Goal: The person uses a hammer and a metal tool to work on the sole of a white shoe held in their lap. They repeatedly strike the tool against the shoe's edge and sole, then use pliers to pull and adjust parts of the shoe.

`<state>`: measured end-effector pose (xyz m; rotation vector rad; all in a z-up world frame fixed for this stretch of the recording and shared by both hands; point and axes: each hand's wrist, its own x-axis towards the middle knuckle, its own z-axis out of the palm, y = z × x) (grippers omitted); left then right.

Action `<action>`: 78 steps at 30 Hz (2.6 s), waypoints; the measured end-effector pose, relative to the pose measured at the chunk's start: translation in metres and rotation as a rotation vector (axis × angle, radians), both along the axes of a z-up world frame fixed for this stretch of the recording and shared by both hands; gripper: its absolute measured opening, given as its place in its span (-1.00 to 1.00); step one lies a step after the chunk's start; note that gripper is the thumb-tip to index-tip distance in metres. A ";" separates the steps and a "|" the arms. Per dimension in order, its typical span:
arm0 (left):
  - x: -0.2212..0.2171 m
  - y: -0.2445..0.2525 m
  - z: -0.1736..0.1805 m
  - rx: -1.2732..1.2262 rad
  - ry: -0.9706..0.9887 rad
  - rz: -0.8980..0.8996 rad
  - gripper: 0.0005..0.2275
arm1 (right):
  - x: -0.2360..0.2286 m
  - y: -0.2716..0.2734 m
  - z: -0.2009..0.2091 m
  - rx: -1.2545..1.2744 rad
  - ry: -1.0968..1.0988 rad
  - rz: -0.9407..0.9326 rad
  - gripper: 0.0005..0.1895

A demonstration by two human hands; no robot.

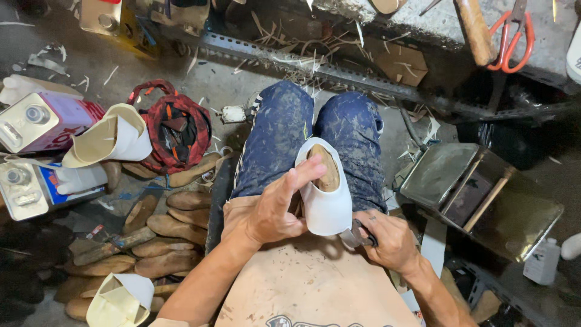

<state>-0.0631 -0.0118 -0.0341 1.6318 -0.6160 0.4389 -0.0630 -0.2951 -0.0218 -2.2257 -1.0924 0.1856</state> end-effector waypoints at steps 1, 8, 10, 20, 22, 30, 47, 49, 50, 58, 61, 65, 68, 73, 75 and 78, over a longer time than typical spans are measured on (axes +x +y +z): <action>0.001 0.000 0.003 0.014 -0.008 0.020 -0.11 | 0.000 0.002 0.002 -0.002 -0.016 -0.015 -0.75; 0.057 -0.008 0.038 0.229 0.179 0.216 -0.26 | 0.026 0.019 0.085 -0.136 0.862 -0.331 -0.54; 0.074 -0.014 0.032 0.302 0.238 0.210 -0.21 | 0.038 0.030 0.102 -0.396 0.802 -0.461 -0.62; 0.135 0.019 -0.009 -0.494 0.625 -0.185 -0.38 | 0.041 0.044 0.100 -0.473 0.892 -0.506 -0.66; 0.150 0.014 0.022 -0.496 0.864 -0.184 -0.55 | 0.042 0.052 0.094 -0.357 0.856 -0.455 -0.66; 0.155 -0.012 0.026 -0.355 1.017 -0.154 -0.84 | 0.048 0.071 0.092 -0.007 0.621 -0.407 -0.72; 0.161 -0.012 0.039 -0.415 1.175 -0.010 -0.73 | 0.042 0.079 0.060 -0.106 0.463 -0.504 -0.77; 0.162 -0.009 0.037 -0.437 1.205 0.011 -0.70 | 0.043 0.078 0.039 -0.082 0.359 -0.494 -0.79; 0.163 -0.007 0.036 -0.464 1.230 0.029 -0.67 | 0.042 0.079 0.028 -0.063 0.250 -0.484 -0.80; 0.164 -0.001 0.028 -0.501 1.246 0.077 -0.70 | 0.051 0.084 0.007 0.043 0.214 -0.453 -0.81; 0.154 -0.005 0.025 -0.501 1.253 0.082 -0.72 | 0.047 0.079 0.034 -0.007 0.406 -0.431 -0.90; 0.151 -0.005 0.014 -0.559 1.156 0.105 -0.80 | 0.056 0.075 0.043 -0.122 0.565 -0.381 -0.85; 0.120 0.000 0.005 -0.312 0.716 0.093 -0.64 | 0.055 0.071 0.035 -0.002 0.587 -0.459 -0.73; 0.079 -0.010 0.046 -0.165 0.848 0.217 -0.36 | 0.057 0.074 0.041 -0.059 0.581 -0.425 -0.79; 0.083 -0.009 0.046 -0.217 0.859 0.247 -0.33 | 0.063 0.078 0.041 -0.066 0.548 -0.421 -0.78; 0.083 -0.006 0.036 -0.269 0.875 0.242 -0.35 | 0.063 0.075 0.044 -0.072 0.566 -0.412 -0.82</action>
